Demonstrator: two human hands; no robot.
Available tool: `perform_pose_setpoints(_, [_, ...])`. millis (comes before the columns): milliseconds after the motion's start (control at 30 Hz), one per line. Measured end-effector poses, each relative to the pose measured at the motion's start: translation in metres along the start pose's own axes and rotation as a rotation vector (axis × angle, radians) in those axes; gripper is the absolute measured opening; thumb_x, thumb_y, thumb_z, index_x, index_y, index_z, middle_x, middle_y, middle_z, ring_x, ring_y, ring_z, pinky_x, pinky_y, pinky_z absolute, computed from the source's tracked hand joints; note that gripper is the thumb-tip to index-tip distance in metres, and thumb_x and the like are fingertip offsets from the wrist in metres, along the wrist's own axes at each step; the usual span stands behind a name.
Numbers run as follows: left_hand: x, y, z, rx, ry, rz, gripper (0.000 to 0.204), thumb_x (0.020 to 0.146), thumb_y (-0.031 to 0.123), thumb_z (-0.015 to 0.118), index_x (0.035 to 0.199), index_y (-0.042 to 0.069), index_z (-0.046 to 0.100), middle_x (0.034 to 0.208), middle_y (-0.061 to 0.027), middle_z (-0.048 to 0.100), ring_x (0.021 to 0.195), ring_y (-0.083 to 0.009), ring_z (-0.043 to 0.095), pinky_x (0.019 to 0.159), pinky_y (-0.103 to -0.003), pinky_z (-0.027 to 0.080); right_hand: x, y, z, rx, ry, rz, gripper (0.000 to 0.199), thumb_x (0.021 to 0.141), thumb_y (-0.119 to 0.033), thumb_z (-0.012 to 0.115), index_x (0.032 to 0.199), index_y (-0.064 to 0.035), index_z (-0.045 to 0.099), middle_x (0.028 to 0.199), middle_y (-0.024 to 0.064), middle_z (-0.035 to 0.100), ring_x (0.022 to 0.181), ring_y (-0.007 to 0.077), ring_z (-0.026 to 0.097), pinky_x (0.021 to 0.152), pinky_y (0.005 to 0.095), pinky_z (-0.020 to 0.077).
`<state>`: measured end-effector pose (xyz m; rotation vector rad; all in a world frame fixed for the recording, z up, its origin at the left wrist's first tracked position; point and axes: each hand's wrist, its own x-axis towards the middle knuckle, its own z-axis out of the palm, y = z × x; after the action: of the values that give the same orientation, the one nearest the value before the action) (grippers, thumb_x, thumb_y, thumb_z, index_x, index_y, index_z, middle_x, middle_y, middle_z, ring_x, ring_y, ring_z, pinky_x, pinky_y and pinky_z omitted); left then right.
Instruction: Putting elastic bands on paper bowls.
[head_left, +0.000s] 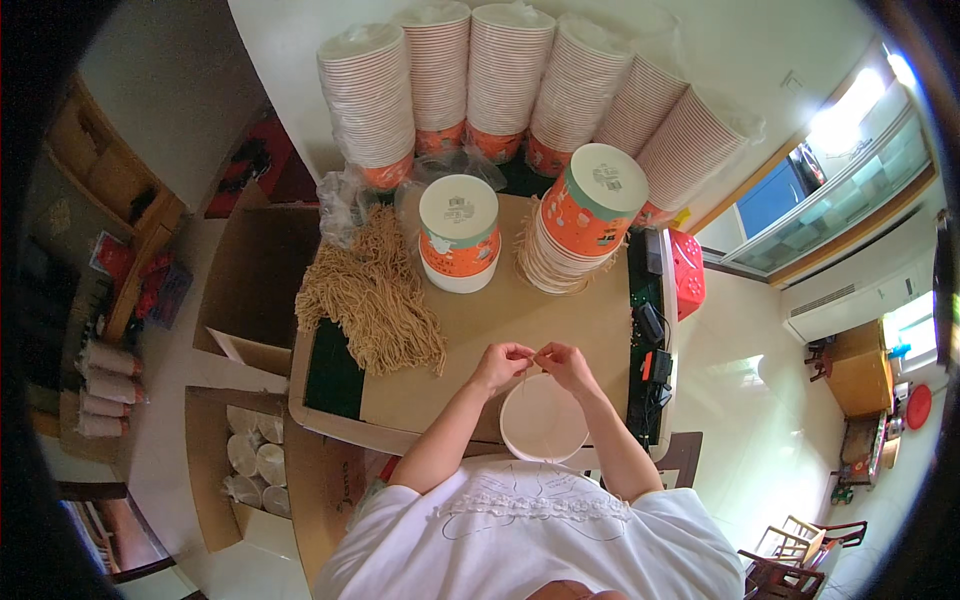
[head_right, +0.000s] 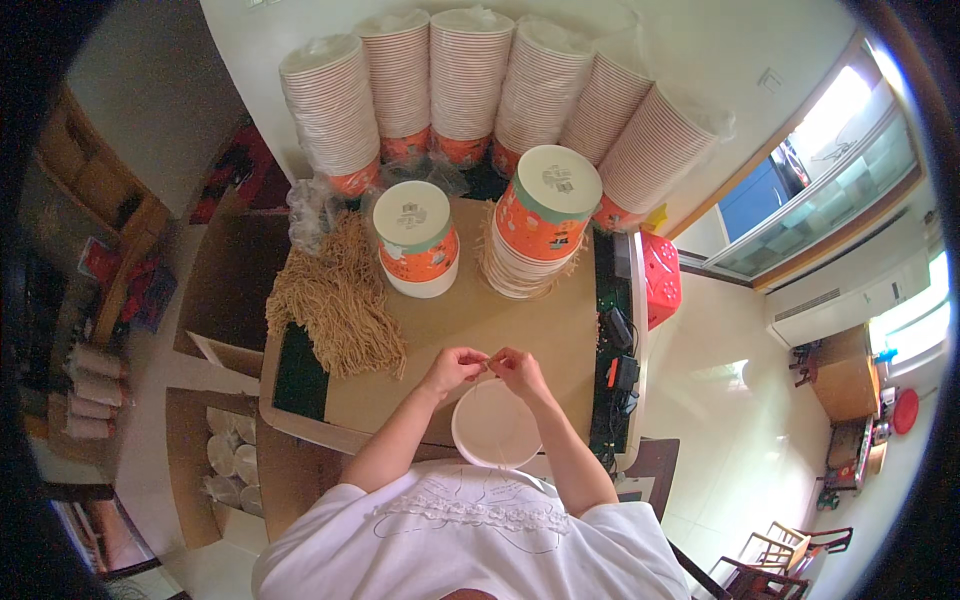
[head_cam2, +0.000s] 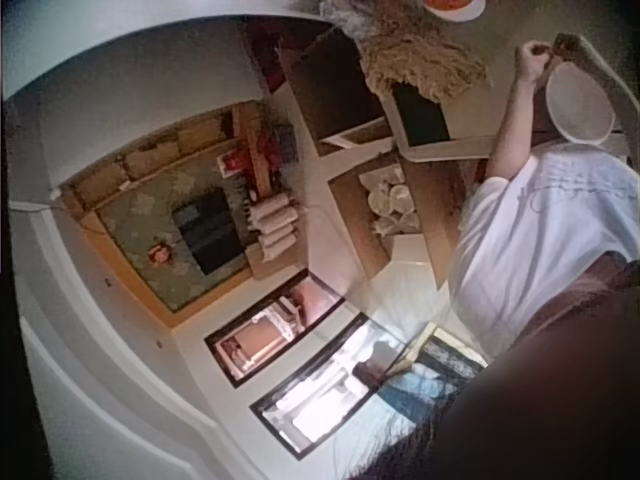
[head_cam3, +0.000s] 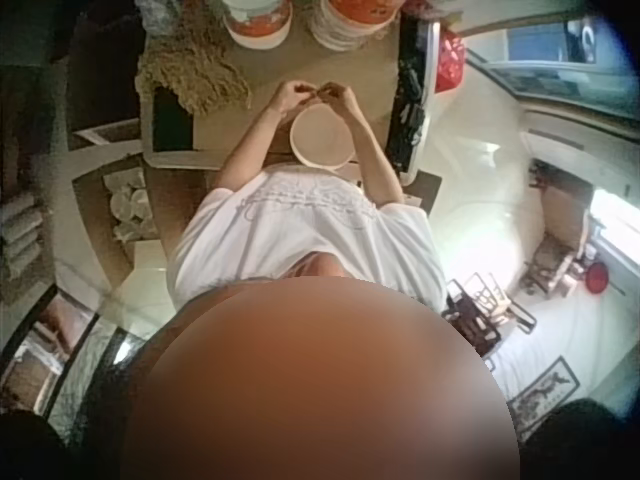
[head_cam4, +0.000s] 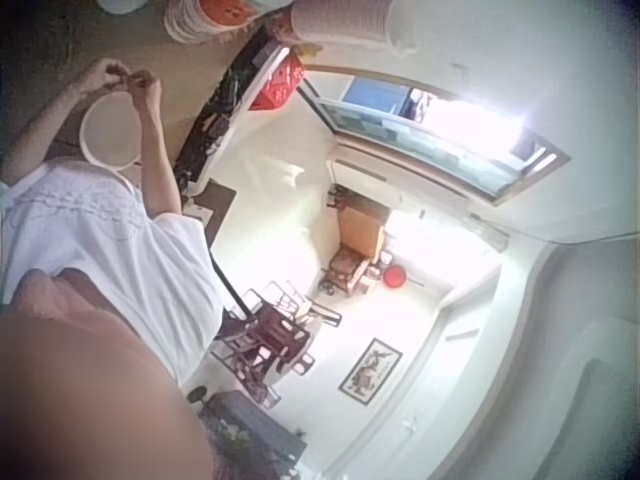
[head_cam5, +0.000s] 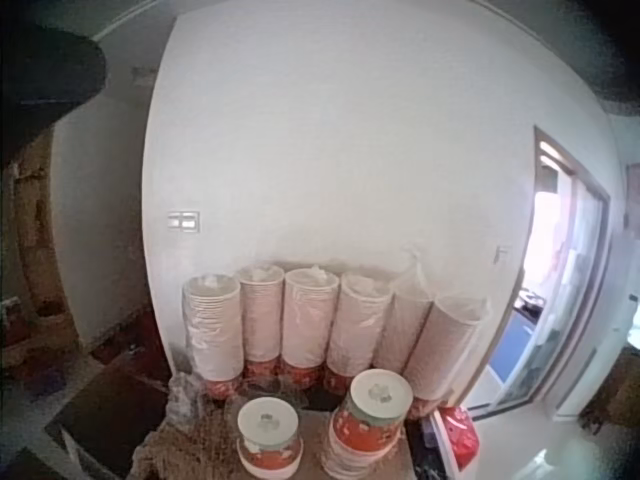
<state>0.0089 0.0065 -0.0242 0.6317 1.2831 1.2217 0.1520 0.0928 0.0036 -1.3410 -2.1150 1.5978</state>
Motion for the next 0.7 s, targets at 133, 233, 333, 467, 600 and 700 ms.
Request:
perform_pose_setpoints(133, [-0.003, 0.014, 0.008, 0.045, 0.057, -0.026, 0.01, 0.08, 0.008, 0.059, 0.088, 0.004, 0.064, 0.078, -0.0016, 0.063, 0.066, -0.0069, 0.056, 0.059, -0.021, 0.046, 0.002, 0.006, -0.002, -0.042, 0.008, -0.002, 0.011, 0.077, -0.016, 0.061, 0.081, -0.0063, 0.065, 0.064, 0.0032, 0.062, 0.059, 0.0091, 0.056, 0.054, 0.0247, 0.0449])
perform_pose_setpoints(233, [-0.001, 0.009, 0.006, 0.058, 0.093, -0.003, 0.011, 0.082, 0.011, 0.058, 0.088, 0.004, 0.064, 0.077, -0.0011, 0.063, 0.065, -0.0059, 0.055, 0.058, -0.021, 0.046, -0.002, -0.004, 0.001, -0.033, 0.007, -0.009, 0.011, 0.079, -0.014, 0.061, 0.079, -0.0038, 0.064, 0.063, 0.0015, 0.06, 0.058, 0.0065, 0.053, 0.051, 0.0218, 0.0416])
perform_pose_setpoints(333, [0.0, 0.009, 0.009, 0.206, 0.131, 0.099, 0.011, 0.081, 0.011, 0.058, 0.084, 0.002, 0.063, 0.075, -0.0051, 0.064, 0.063, -0.0097, 0.057, 0.056, -0.023, 0.046, -0.006, -0.01, 0.001, -0.037, 0.034, -0.035, 0.01, 0.077, -0.013, 0.062, 0.077, -0.003, 0.063, 0.062, 0.0029, 0.06, 0.057, 0.0077, 0.053, 0.051, 0.023, 0.0421])
perform_pose_setpoints(467, [0.004, 0.001, 0.011, 0.635, 0.317, 0.427, 0.009, 0.078, 0.009, 0.058, 0.078, 0.0, 0.06, 0.072, -0.0095, 0.063, 0.062, -0.0158, 0.06, 0.056, -0.027, 0.046, -0.01, -0.014, 0.006, -0.126, 0.055, -0.075, 0.01, 0.076, -0.012, 0.061, 0.076, -0.0019, 0.061, 0.061, 0.0046, 0.059, 0.057, 0.0092, 0.054, 0.052, 0.0243, 0.0433])
perform_pose_setpoints(600, [0.006, 0.0, 0.014, 0.726, 0.399, 0.48, 0.008, 0.074, 0.01, 0.057, 0.073, 0.002, 0.057, 0.072, -0.0146, 0.06, 0.07, -0.0301, 0.058, 0.064, -0.037, 0.046, -0.009, -0.008, 0.013, -0.216, 0.141, -0.183, 0.01, 0.076, -0.012, 0.06, 0.076, -0.0015, 0.06, 0.061, 0.0055, 0.058, 0.058, 0.0101, 0.055, 0.055, 0.0251, 0.0452])
perform_pose_setpoints(700, [0.007, 0.003, 0.014, 0.551, 0.389, 0.409, 0.009, 0.075, 0.01, 0.059, 0.075, 0.001, 0.059, 0.071, -0.0139, 0.061, 0.067, -0.0268, 0.06, 0.061, -0.034, 0.047, -0.003, -0.002, 0.008, -0.047, 0.062, -0.096, 0.011, 0.078, -0.012, 0.059, 0.078, -0.0012, 0.061, 0.063, 0.0049, 0.059, 0.058, 0.01, 0.054, 0.055, 0.025, 0.0452])
